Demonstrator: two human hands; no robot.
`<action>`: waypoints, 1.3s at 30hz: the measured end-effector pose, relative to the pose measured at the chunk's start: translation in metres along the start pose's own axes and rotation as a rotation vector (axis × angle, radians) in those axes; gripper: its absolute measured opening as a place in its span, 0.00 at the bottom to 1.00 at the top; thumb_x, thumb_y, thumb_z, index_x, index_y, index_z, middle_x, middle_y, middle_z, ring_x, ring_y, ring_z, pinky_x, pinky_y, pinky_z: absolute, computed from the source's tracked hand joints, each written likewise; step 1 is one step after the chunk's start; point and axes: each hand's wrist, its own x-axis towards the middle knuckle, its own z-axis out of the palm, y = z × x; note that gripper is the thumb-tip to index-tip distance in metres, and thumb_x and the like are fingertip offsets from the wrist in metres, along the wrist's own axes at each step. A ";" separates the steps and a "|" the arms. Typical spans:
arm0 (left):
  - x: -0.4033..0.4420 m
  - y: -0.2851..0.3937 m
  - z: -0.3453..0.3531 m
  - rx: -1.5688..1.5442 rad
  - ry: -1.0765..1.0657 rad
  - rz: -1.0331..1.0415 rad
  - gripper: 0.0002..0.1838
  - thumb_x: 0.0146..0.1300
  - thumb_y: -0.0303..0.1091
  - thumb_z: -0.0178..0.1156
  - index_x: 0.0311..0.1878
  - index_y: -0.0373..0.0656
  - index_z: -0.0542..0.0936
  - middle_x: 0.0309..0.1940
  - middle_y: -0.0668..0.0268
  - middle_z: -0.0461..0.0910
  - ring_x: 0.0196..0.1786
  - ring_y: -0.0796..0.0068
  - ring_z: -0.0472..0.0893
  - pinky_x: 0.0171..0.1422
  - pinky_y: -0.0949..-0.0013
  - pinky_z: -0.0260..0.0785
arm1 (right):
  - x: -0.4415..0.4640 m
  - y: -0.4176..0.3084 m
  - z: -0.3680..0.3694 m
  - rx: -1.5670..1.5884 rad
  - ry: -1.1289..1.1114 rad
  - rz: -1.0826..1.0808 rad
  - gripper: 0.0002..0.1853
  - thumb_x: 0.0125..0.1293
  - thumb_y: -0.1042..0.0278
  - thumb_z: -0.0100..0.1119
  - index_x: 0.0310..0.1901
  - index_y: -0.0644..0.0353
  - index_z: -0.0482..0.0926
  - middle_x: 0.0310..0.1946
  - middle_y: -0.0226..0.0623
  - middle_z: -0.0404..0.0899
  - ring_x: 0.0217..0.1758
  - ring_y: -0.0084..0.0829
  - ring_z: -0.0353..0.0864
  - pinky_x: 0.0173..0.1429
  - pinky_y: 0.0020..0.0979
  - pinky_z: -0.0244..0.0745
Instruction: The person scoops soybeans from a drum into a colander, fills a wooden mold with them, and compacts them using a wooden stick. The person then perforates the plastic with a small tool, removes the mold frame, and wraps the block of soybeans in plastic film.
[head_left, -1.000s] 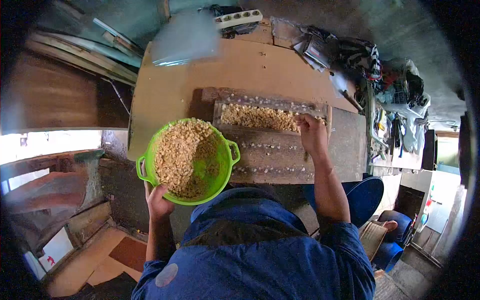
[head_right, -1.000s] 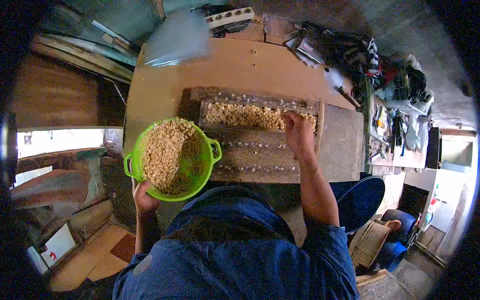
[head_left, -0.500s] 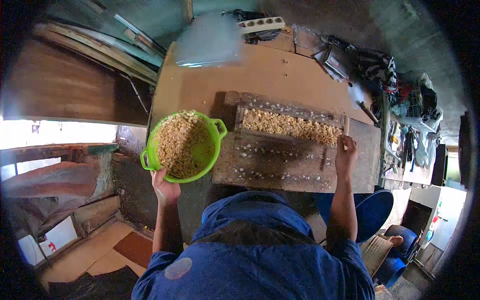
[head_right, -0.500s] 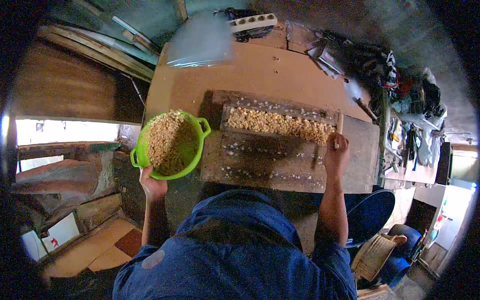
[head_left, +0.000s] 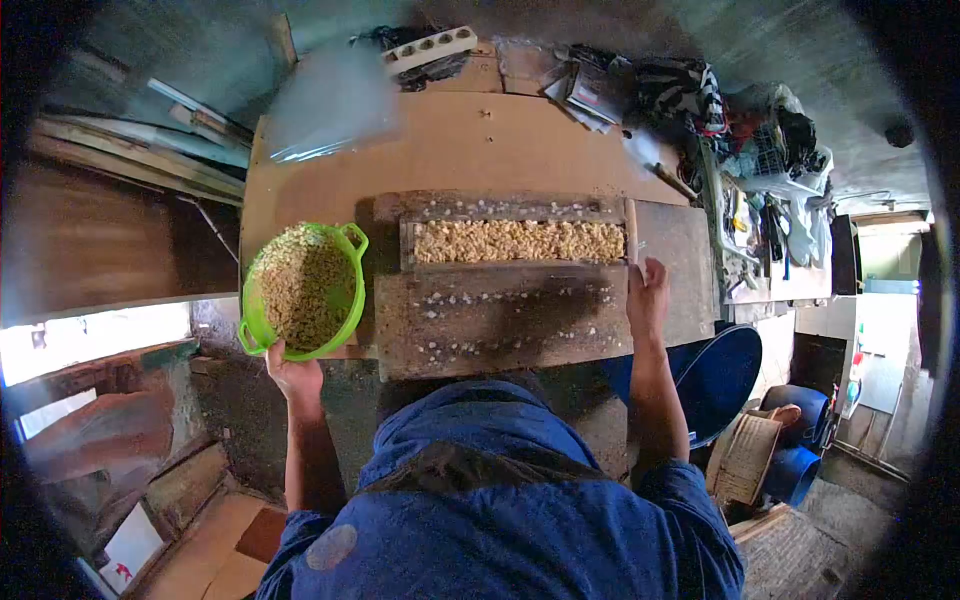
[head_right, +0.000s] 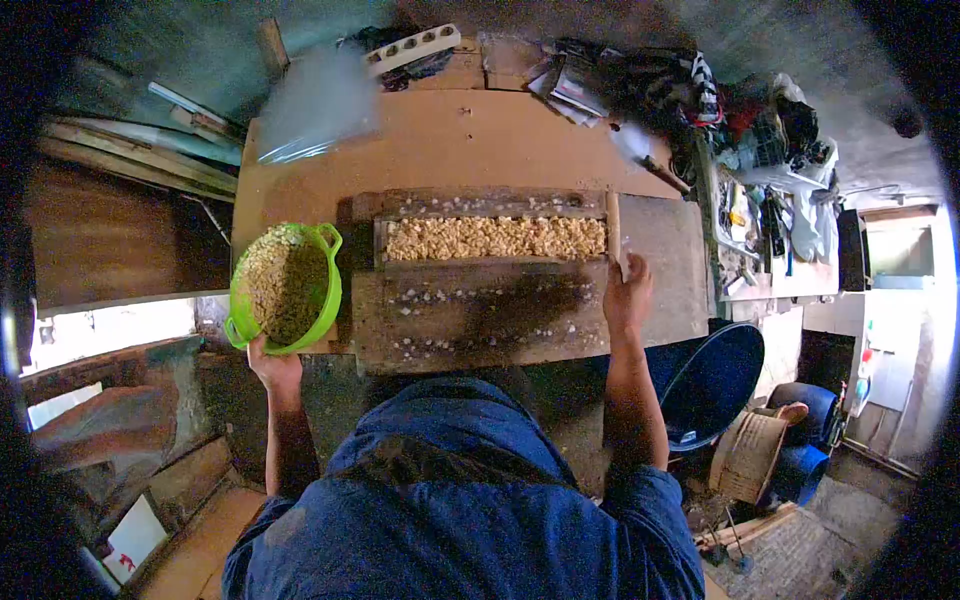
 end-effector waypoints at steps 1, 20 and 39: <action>0.000 -0.001 0.001 -0.002 0.000 -0.002 0.29 0.63 0.36 0.55 0.69 0.44 0.68 0.63 0.62 0.74 0.65 0.59 0.74 0.69 0.51 0.67 | -0.006 -0.001 -0.005 -0.003 0.001 -0.001 0.19 0.68 0.63 0.62 0.56 0.62 0.74 0.47 0.46 0.81 0.44 0.44 0.81 0.49 0.41 0.76; -0.017 0.009 0.008 0.369 0.196 0.049 0.30 0.69 0.42 0.57 0.70 0.44 0.63 0.65 0.61 0.67 0.66 0.62 0.69 0.69 0.54 0.60 | -0.037 -0.011 -0.011 0.286 0.008 0.049 0.11 0.74 0.71 0.52 0.56 0.58 0.72 0.32 0.33 0.74 0.32 0.27 0.72 0.37 0.32 0.70; -0.071 -0.043 0.183 1.605 -0.730 0.567 0.34 0.65 0.44 0.61 0.71 0.40 0.66 0.68 0.46 0.60 0.67 0.40 0.64 0.72 0.46 0.55 | -0.102 -0.172 -0.007 1.196 -1.110 0.552 0.04 0.69 0.72 0.60 0.42 0.60 0.77 0.26 0.26 0.75 0.25 0.22 0.74 0.27 0.26 0.70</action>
